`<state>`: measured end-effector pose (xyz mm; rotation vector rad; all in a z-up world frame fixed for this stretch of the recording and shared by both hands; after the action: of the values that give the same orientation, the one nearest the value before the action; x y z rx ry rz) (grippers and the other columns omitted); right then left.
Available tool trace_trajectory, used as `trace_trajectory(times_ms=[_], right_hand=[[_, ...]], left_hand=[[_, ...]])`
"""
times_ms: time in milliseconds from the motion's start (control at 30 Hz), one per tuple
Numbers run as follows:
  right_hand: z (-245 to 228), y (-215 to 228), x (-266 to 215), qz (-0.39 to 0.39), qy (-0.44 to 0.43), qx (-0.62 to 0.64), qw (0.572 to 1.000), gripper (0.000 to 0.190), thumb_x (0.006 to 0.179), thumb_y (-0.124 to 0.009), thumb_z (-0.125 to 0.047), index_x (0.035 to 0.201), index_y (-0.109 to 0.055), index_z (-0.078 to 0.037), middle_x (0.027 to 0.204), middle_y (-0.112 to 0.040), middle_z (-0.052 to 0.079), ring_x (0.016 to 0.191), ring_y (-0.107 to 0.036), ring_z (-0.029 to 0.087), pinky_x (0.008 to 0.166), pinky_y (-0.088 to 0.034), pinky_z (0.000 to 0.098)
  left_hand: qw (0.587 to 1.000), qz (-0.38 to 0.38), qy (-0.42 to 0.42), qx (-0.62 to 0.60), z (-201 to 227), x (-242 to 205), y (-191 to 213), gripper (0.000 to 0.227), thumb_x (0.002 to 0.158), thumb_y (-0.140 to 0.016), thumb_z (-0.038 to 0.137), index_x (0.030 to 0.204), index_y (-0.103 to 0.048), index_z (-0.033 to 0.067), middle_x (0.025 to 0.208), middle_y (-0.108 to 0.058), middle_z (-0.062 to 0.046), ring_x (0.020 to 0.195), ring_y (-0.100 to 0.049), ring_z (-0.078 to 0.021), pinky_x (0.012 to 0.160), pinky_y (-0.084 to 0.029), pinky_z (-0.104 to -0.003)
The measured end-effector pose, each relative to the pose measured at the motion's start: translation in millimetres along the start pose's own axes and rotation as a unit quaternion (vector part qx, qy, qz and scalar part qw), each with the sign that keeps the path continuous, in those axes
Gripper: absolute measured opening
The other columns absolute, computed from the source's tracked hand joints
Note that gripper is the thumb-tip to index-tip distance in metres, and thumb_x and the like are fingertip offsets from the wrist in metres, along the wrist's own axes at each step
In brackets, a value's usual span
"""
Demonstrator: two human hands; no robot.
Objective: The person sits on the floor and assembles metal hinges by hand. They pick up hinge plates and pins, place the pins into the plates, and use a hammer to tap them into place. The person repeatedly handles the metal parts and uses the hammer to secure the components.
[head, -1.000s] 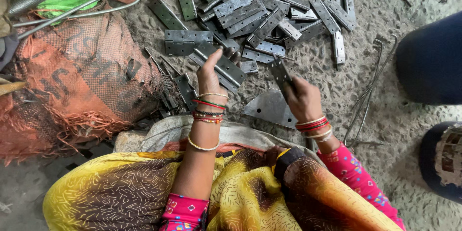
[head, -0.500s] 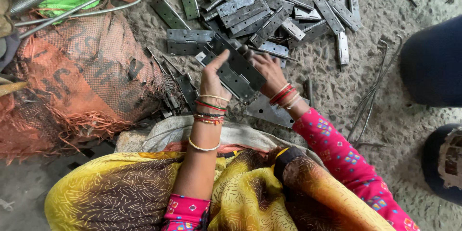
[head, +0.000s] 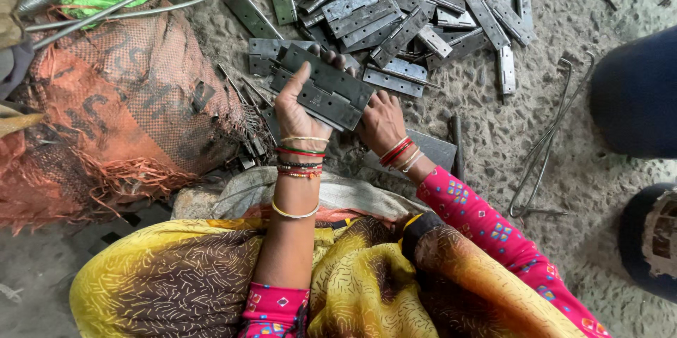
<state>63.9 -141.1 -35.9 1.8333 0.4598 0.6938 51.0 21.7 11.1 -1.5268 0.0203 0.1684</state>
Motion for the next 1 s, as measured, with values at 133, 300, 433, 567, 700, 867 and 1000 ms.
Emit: trace_trajectory(times_ms=[133,300,433,567,700,867,1000], right_hand=[[25.6,23.6,11.1,-0.012,-0.161,0.01,0.987,0.018,0.101,-0.07,-0.025,0.098,-0.064,-0.009,0.081,-0.068,0.007,0.064,-0.062,0.026,0.057,-0.049,0.041],[42.2,127.0,34.3,0.116,-0.138,0.246,0.952,0.014,0.101,-0.074,-0.011,0.103,-0.063,-0.003,0.084,-0.07,0.011,0.068,-0.067,0.017,0.061,-0.054,0.0322],[39.8,138.8,40.1,0.039,-0.154,0.47,0.868,0.014,0.109,-0.075,-0.014,0.111,-0.069,-0.001,0.094,-0.07,0.014,0.079,-0.065,0.015,0.072,-0.052,0.0294],[73.9,108.8,37.7,0.121,-0.128,0.161,0.971,0.016,0.107,-0.077,-0.023,0.111,-0.07,-0.009,0.098,-0.077,0.008,0.084,-0.077,0.019,0.075,-0.059,0.0302],[90.5,49.8,4.8,0.033,-0.076,-0.043,0.996,0.034,0.089,-0.078,-0.024,0.117,-0.068,-0.008,0.108,-0.071,0.013,0.096,-0.067,0.033,0.078,-0.051,0.0445],[92.3,22.9,-5.8,0.0,-0.015,-0.091,0.996,0.03,0.088,-0.072,-0.017,0.115,-0.064,-0.006,0.116,-0.067,0.013,0.109,-0.061,0.033,0.088,-0.046,0.0452],[95.9,26.7,-2.1,-0.037,0.013,-0.136,0.99,0.019,0.091,-0.07,-0.022,0.098,-0.06,-0.008,0.096,-0.067,0.012,0.094,-0.064,0.032,0.085,-0.047,0.0467]], left_hand=[[0.997,0.074,-0.003,0.037,0.0,2.7,17.2,0.027,0.094,-0.067,0.012,0.117,-0.063,-0.0012,0.108,-0.07,-0.016,0.101,-0.07,-0.0298,0.101,-0.055,-0.056],[0.986,0.126,0.012,0.111,-2.1,-4.3,2.0,0.029,0.091,-0.074,0.023,0.111,-0.066,0.0033,0.104,-0.073,-0.014,0.094,-0.072,-0.0299,0.09,-0.06,-0.049],[0.991,0.076,0.02,0.109,-11.3,-10.5,-27.5,0.041,0.088,-0.075,0.039,0.108,-0.068,0.0042,0.1,-0.076,-0.014,0.093,-0.075,-0.0283,0.086,-0.062,-0.046],[0.982,0.098,0.053,0.155,-19.3,-11.7,-7.3,0.032,0.088,-0.077,0.026,0.111,-0.071,0.005,0.103,-0.076,-0.01,0.093,-0.074,-0.0246,0.089,-0.061,-0.043],[0.987,0.096,0.06,0.115,-26.0,0.1,24.3,0.023,0.091,-0.075,0.017,0.106,-0.071,-0.0001,0.097,-0.075,-0.012,0.088,-0.074,-0.0259,0.085,-0.061,-0.043],[0.964,0.214,0.024,0.157,-22.3,-1.5,46.2,0.02,0.085,-0.072,0.009,0.104,-0.071,0.0037,0.096,-0.075,-0.01,0.083,-0.074,-0.0254,0.08,-0.061,-0.04],[0.969,0.2,0.06,0.134,-27.2,-1.2,41.5,0.025,0.078,-0.072,0.009,0.102,-0.07,0.002,0.097,-0.075,-0.012,0.084,-0.075,-0.0273,0.081,-0.063,-0.042]])
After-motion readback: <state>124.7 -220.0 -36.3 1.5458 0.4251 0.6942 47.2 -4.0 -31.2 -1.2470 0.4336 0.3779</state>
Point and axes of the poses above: each hand's wrist, its own x-axis towards the middle knuckle, its own y-axis out of the back of the hand, z = x × y, the point moved 5 cm from there along x, towards the middle knuckle
